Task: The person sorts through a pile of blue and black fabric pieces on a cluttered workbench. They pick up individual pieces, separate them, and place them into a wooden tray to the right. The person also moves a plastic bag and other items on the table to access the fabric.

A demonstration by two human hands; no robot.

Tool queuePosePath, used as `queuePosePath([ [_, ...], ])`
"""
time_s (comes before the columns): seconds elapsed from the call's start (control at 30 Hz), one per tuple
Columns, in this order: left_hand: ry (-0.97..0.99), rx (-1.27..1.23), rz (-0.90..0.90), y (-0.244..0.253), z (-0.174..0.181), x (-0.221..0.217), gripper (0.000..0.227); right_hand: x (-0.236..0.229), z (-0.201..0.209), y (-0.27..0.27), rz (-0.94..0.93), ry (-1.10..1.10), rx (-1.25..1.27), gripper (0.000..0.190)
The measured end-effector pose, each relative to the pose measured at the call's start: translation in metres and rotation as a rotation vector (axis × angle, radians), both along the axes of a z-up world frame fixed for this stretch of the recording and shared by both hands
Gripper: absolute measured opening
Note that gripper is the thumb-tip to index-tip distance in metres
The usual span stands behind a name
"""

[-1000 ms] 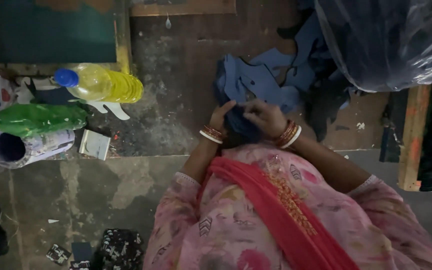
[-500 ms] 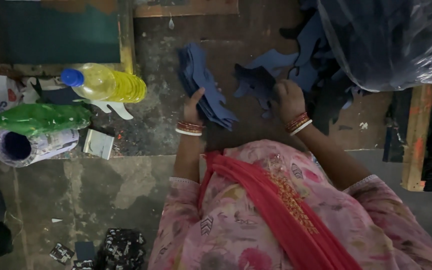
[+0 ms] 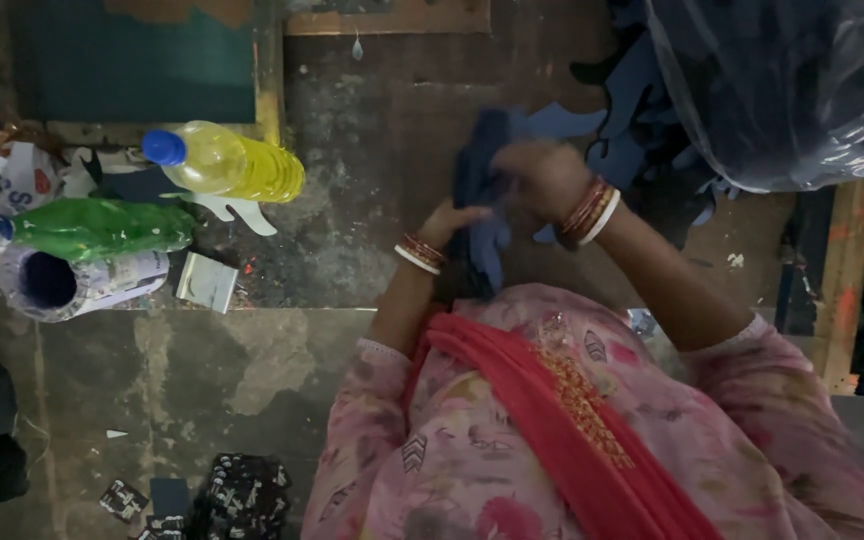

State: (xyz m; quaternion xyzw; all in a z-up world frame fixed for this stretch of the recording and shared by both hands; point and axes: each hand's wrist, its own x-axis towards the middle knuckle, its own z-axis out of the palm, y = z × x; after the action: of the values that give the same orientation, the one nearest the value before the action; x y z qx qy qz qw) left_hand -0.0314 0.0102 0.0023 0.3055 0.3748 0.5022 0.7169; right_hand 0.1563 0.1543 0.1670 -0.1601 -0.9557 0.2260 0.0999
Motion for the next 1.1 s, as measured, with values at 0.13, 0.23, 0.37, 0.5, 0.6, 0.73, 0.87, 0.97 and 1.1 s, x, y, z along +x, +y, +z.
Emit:
queuePosePath([
  [0.13, -0.044, -0.100, 0.284, -0.018, -0.003, -0.015, 0.072, 0.031, -0.018, 0.011, -0.313, -0.063, 0.139, 0.056],
  [0.23, -0.263, -0.358, 0.483, -0.032, -0.026, -0.020, 0.066, 0.054, -0.052, -0.002, -0.493, -0.260, 0.166, 0.070],
  [0.37, -0.232, -0.179, 0.663, -0.036, -0.066, -0.004, 0.060, 0.065, -0.085, -0.014, -0.608, -0.334, 0.002, 0.058],
  [0.5, -0.303, -0.228, 0.670, -0.028, 0.009, 0.012, 0.060, 0.051, -0.063, -0.022, -0.689, -0.346, -0.029, 0.067],
  [0.6, -0.305, -0.250, 0.695, -0.026, 0.016, 0.013, 0.059, 0.038, -0.032, -0.015, -0.758, -0.578, -0.173, 0.080],
  [0.73, -0.269, -0.227, 0.697, -0.025, 0.011, 0.017, 0.052, 0.050, -0.051, -0.010, -0.756, -0.607, -0.190, 0.077],
  [0.87, -0.284, -0.131, 0.682, -0.025, 0.011, 0.021, 0.051, 0.049, -0.050, -0.007, -0.729, -0.514, -0.139, 0.075],
  [0.97, -0.267, -0.150, 0.650, -0.025, 0.012, 0.027, 0.052, 0.061, -0.093, -0.008, -0.724, -0.429, -0.218, 0.067],
  [1.1, -0.135, -0.111, 0.703, -0.019, -0.002, 0.031, 0.060, 0.051, -0.091, -0.041, -0.668, 0.066, -0.217, 0.046],
])
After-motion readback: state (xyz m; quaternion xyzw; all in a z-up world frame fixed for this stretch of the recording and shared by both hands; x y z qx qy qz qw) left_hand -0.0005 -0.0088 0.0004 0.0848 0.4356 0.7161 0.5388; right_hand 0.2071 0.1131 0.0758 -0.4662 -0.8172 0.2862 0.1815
